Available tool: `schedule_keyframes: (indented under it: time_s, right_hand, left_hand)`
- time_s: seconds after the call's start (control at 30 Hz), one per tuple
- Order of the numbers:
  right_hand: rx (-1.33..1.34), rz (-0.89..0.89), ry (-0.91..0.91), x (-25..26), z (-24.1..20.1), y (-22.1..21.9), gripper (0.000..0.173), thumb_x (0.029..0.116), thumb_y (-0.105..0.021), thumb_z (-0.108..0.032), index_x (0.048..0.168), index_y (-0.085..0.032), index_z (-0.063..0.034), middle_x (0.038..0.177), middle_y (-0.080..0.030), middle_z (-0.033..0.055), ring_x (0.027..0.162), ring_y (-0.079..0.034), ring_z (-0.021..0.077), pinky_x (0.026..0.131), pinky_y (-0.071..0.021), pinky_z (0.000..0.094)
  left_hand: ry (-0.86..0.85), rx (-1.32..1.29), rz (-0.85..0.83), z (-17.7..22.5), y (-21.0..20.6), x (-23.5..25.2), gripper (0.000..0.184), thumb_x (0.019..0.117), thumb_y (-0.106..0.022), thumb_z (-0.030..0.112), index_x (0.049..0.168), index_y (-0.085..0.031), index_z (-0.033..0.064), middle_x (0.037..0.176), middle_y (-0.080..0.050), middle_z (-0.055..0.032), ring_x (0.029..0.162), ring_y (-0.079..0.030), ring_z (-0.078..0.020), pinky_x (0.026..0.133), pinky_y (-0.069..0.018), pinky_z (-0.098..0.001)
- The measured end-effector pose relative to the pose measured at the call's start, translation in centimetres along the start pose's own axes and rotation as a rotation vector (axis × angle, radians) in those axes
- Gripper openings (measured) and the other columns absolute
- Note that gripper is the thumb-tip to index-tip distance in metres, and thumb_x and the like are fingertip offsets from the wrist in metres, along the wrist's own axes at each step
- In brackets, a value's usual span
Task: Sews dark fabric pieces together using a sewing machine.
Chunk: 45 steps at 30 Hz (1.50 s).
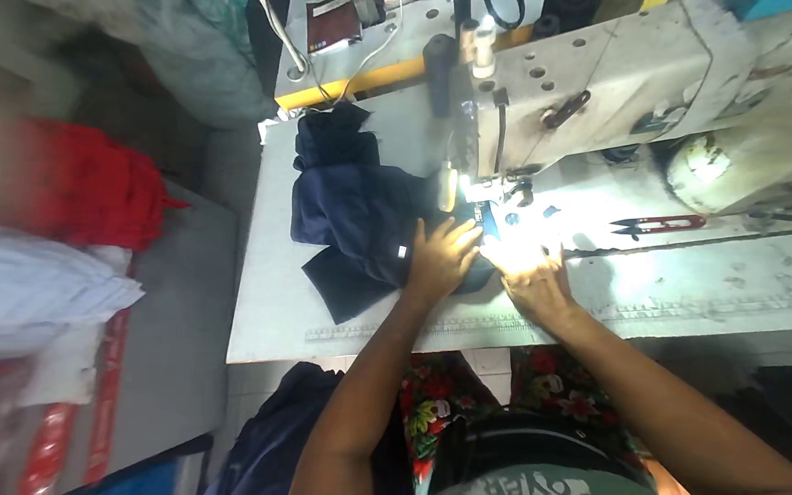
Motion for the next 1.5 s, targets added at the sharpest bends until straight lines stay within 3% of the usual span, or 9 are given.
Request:
schedule_keyframes:
  time_s: [0.13,0.53,0.63,0.7,0.8,0.87,0.93,1.07,1.5]
  right_hand:
    - [-0.002,-0.02,-0.018,0.1,0.2,-0.5,0.036,0.0925,-0.061,0.002,0.123,-0.074,-0.0116,0.124,-0.072,0.0134,0.119,-0.064,0.0427,0.106,-0.0305,0.0765]
    - [0.057,-0.046,-0.045,-0.1,0.7,-1.0,0.037,0.0967,-0.058,-0.004,0.13,-0.072,-0.0133,0.133,-0.068,0.0139,0.126,-0.061,0.0405,0.104,-0.0378,0.0705]
    - [0.141,-0.049,-0.074,-1.2,2.0,1.4,0.031,0.0981,-0.061,-0.007,0.127,-0.072,-0.0065,0.133,-0.068,0.0148,0.129,-0.06,0.0413,0.109,-0.0351,0.0722]
    - [0.076,0.069,-0.123,-2.5,4.9,4.9,0.03,0.0976,-0.059,-0.007,0.123,-0.072,0.0,0.136,-0.067,0.0163,0.134,-0.057,0.0408,0.112,-0.0344,0.0695]
    - [-0.153,0.206,-0.334,-5.7,13.8,11.2,0.043,0.1048,-0.052,-0.02,0.143,-0.057,0.0002,0.15,-0.053,0.0227,0.142,-0.047,0.0423,0.117,-0.0354,0.0598]
    - [-0.265,0.189,-0.508,-7.5,19.6,14.6,0.051,0.1082,-0.046,-0.029,0.149,-0.048,0.0016,0.156,-0.043,0.0271,0.147,-0.037,0.0466,0.119,-0.0312,0.061]
    - [-0.3,0.147,-0.514,-7.9,22.6,16.3,0.052,0.1093,-0.044,-0.033,0.147,-0.049,0.0029,0.153,-0.046,0.0281,0.147,-0.036,0.0495,0.118,-0.0264,0.0661]
    - [-0.293,0.143,-0.478,-7.1,22.5,17.0,0.05,0.1102,-0.04,-0.036,0.135,-0.062,0.0017,0.14,-0.059,0.0281,0.137,-0.049,0.0488,0.116,-0.0275,0.0681]
    - [-0.337,0.0,-0.572,-10.6,21.5,12.3,0.062,0.1083,-0.042,-0.042,0.152,-0.046,0.001,0.155,-0.045,0.0269,0.146,-0.04,0.046,0.118,-0.018,0.072]
  left_hand:
    - [0.01,0.014,-0.002,-0.1,-0.1,0.3,0.033,0.1037,-0.054,0.025,0.13,-0.072,0.018,0.139,-0.067,-0.0017,0.134,-0.058,-0.0329,0.111,-0.0256,-0.0758]
    - [0.0,0.025,0.002,-0.3,-0.4,0.4,0.034,0.1045,-0.052,0.026,0.132,-0.07,0.0184,0.141,-0.065,-0.0003,0.135,-0.057,-0.033,0.111,-0.0264,-0.076]
    - [-0.034,0.034,0.013,-0.4,-0.7,0.4,0.035,0.1048,-0.051,0.028,0.133,-0.07,0.018,0.142,-0.065,-0.0003,0.135,-0.057,-0.0341,0.109,-0.0281,-0.0765]
    - [-0.038,0.033,0.003,-0.4,-0.8,0.4,0.037,0.1047,-0.05,0.029,0.133,-0.069,0.0168,0.142,-0.064,-0.0007,0.136,-0.056,-0.0351,0.109,-0.0282,-0.0766]
    - [-0.019,-0.005,-0.011,-0.3,-0.8,0.3,0.036,0.1037,-0.053,0.024,0.133,-0.069,0.0127,0.141,-0.065,-0.005,0.136,-0.055,-0.039,0.109,-0.0249,-0.0789]
    - [-0.017,-0.015,0.014,-0.3,-0.6,0.3,0.035,0.1026,-0.054,0.024,0.131,-0.071,0.0119,0.139,-0.066,-0.0058,0.134,-0.056,-0.0399,0.108,-0.0244,-0.0798]
    - [-0.017,-0.015,0.023,-0.2,-0.3,0.3,0.035,0.1019,-0.054,0.024,0.13,-0.071,0.0116,0.138,-0.067,-0.0059,0.133,-0.057,-0.04,0.108,-0.0245,-0.0802]
    - [0.005,-0.003,0.007,0.0,0.0,0.3,0.034,0.1023,-0.055,0.023,0.131,-0.071,0.0145,0.139,-0.067,-0.0047,0.134,-0.057,-0.0382,0.109,-0.0249,-0.0784]
    - [-0.015,0.006,0.014,0.0,-0.1,0.2,0.035,0.1006,-0.056,0.021,0.132,-0.07,0.0151,0.139,-0.067,-0.0034,0.134,-0.057,-0.0366,0.11,-0.0268,-0.0766]
Point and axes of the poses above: each hand's wrist, its own x-axis towards the middle knuckle, its own y-axis out of the back of the hand, z = x × y, the point moved 10 cm from there along x, towards the middle knuckle
